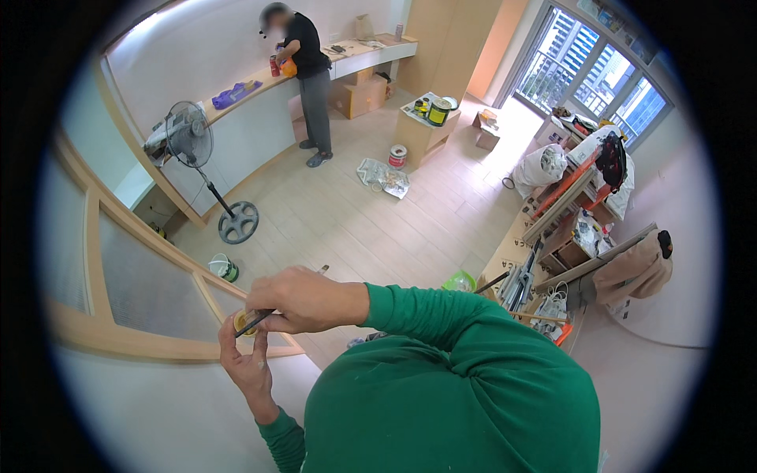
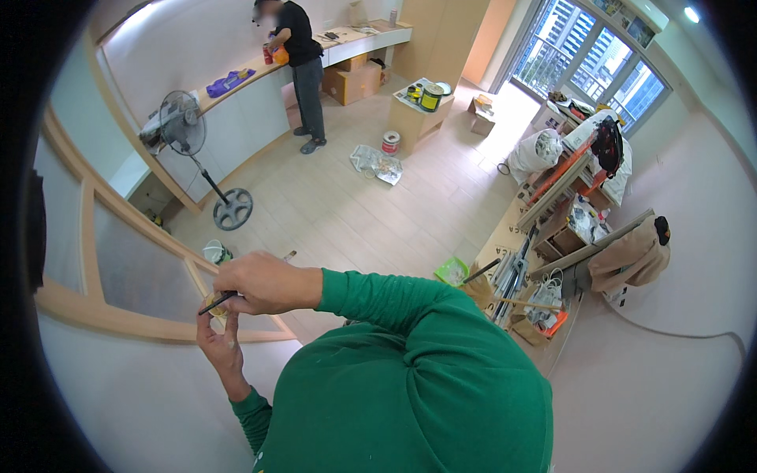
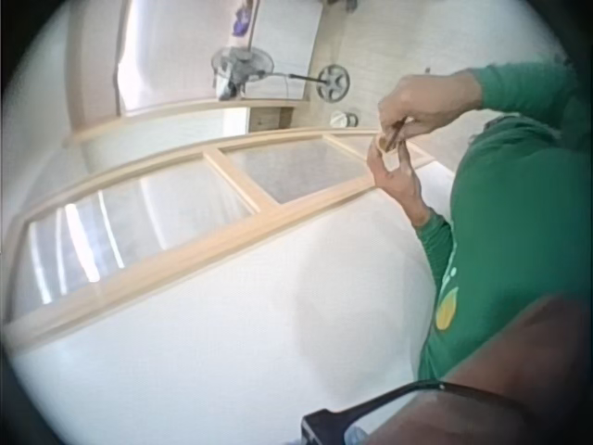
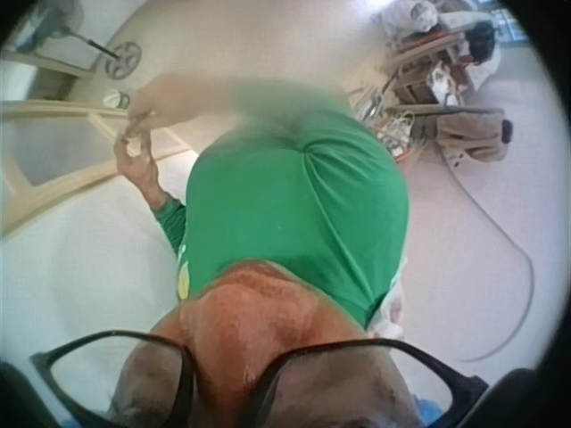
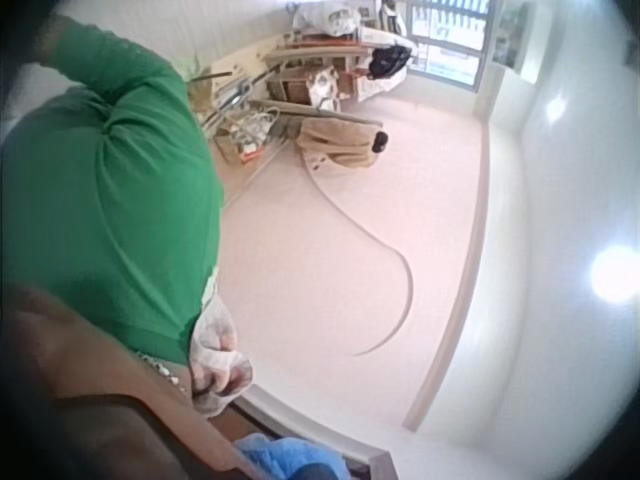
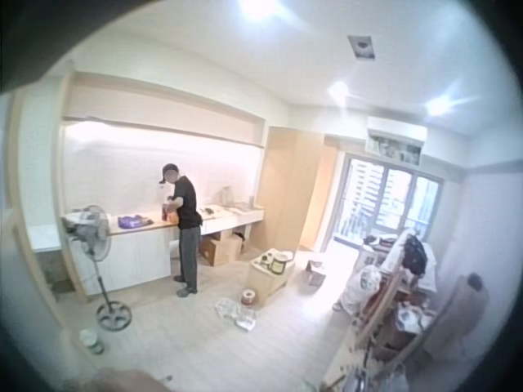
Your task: The person mixes a small amount of yellow paint in a cup using a brush, then applies the paint to the vertical edge of a wooden door frame. The person repeatedly dips the brush into the cup and paints the same narrow section of the frame.
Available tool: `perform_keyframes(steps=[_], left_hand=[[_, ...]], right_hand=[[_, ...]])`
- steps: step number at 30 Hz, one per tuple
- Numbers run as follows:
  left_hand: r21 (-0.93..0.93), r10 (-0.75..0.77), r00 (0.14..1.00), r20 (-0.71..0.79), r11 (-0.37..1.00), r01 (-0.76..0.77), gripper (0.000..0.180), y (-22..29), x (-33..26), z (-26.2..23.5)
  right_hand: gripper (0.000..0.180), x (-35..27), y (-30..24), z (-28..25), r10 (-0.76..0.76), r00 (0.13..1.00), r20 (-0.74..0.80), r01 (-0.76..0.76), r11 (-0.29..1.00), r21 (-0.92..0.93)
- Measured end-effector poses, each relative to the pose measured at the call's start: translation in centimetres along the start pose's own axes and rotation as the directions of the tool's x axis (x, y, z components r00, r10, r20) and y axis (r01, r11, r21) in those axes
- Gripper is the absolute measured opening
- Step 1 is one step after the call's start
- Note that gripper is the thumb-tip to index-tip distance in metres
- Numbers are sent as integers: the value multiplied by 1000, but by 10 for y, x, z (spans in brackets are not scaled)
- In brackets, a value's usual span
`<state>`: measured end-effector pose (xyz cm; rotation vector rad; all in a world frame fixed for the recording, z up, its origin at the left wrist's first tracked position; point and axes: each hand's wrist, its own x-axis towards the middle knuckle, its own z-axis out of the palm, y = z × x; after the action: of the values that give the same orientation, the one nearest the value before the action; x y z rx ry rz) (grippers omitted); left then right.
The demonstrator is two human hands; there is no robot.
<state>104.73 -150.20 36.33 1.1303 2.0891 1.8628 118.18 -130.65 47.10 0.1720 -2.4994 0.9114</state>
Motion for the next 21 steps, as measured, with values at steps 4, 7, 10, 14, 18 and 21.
perform_keyframes(steps=[4,7,10,14,18,21], left_hand=[[33,-5,1000,20,999,5,50,2,-3,-4],[76,-8,1000,21,997,6,50,1,-2,0],[97,10,1000,24,995,-12,49,8,2,4],[8,-59,998,-12,998,59,49,11,1,0],[-24,-80,997,-20,997,79,48,4,2,1],[-34,-83,997,-7,996,83,47,5,1,1]], right_hand=[[20,6,-3,-5,22,1000,4,-22,998,-65],[19,7,1,-9,3,1000,13,-1,989,-145],[19,2,11,-1,-52,998,-32,47,991,-125],[19,7,-7,2,28,999,18,-28,1000,2],[20,7,-1,-1,149,989,5,-149,986,79],[21,10,3,1,212,977,-25,-210,976,56]])
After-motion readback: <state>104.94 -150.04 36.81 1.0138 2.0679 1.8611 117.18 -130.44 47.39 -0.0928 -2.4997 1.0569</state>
